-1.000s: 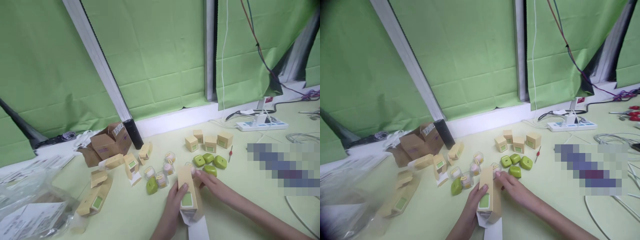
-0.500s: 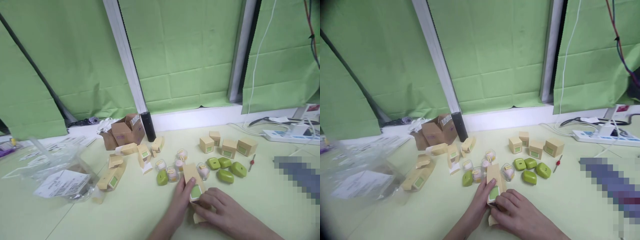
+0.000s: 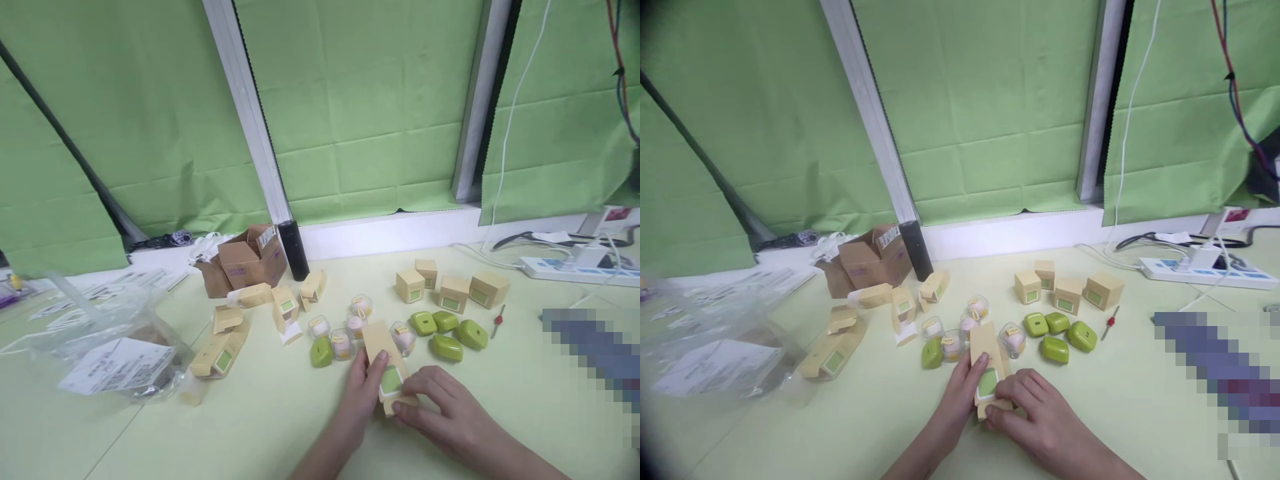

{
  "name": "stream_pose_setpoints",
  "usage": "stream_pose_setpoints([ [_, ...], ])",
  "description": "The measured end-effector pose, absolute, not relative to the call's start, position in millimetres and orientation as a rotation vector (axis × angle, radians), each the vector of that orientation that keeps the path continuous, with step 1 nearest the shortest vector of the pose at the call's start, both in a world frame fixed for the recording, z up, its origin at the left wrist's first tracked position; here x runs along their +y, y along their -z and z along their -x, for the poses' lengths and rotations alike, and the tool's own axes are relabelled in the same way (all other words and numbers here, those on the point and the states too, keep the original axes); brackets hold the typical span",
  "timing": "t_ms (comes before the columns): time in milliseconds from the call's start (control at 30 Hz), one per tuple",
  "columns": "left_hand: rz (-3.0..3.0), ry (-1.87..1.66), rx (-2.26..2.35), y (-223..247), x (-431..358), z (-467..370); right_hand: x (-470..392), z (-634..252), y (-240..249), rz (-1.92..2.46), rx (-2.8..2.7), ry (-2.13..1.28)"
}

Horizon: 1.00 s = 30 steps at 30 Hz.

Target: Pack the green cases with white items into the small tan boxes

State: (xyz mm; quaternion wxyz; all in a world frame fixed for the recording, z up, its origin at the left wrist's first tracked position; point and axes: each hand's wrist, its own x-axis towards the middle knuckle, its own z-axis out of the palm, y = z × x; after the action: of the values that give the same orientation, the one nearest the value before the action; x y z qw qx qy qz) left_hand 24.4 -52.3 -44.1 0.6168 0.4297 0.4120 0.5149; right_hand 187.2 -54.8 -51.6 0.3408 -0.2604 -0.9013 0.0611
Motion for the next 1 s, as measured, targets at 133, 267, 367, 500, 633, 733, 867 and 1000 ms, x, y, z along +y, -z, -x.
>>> stream_pose_setpoints([
  [133, -1.044, -1.218, 0.908, 42.4, -51.5, -22.1, -52.3, -185.2, 60.0, 0.917, -2.136, -0.386],
  [267, -1.115, -1.178, 0.855, 40.7, -50.8, -19.3, -47.5, -184.3, 60.8, 1.087, -2.064, -0.709],
  [367, -1.170, -1.151, 0.817, 42.6, -49.1, -18.4, -43.7, -186.2, 57.5, 1.059, -2.084, -0.684],
  [500, -1.306, -1.182, 0.901, 49.8, -49.5, -17.8, -44.0, -189.8, 47.0, 0.927, -2.048, -0.846],
  [633, -1.435, -1.034, 1.021, 52.9, -55.8, -18.0, -45.8, -191.3, 34.7, 0.961, -1.987, -0.875],
  [733, -1.450, -0.995, 0.998, 51.0, -59.2, -18.7, -44.4, -191.3, 33.3, 0.978, -2.013, -0.832],
  [867, -1.376, -0.962, 0.927, 50.0, -58.8, -19.3, -41.7, -189.8, 39.0, 1.032, -1.812, -0.936],
  [1000, -1.421, -0.960, 0.977, 51.2, -58.6, -19.2, -38.8, -186.7, 38.0, 1.023, -1.750, -1.032],
])
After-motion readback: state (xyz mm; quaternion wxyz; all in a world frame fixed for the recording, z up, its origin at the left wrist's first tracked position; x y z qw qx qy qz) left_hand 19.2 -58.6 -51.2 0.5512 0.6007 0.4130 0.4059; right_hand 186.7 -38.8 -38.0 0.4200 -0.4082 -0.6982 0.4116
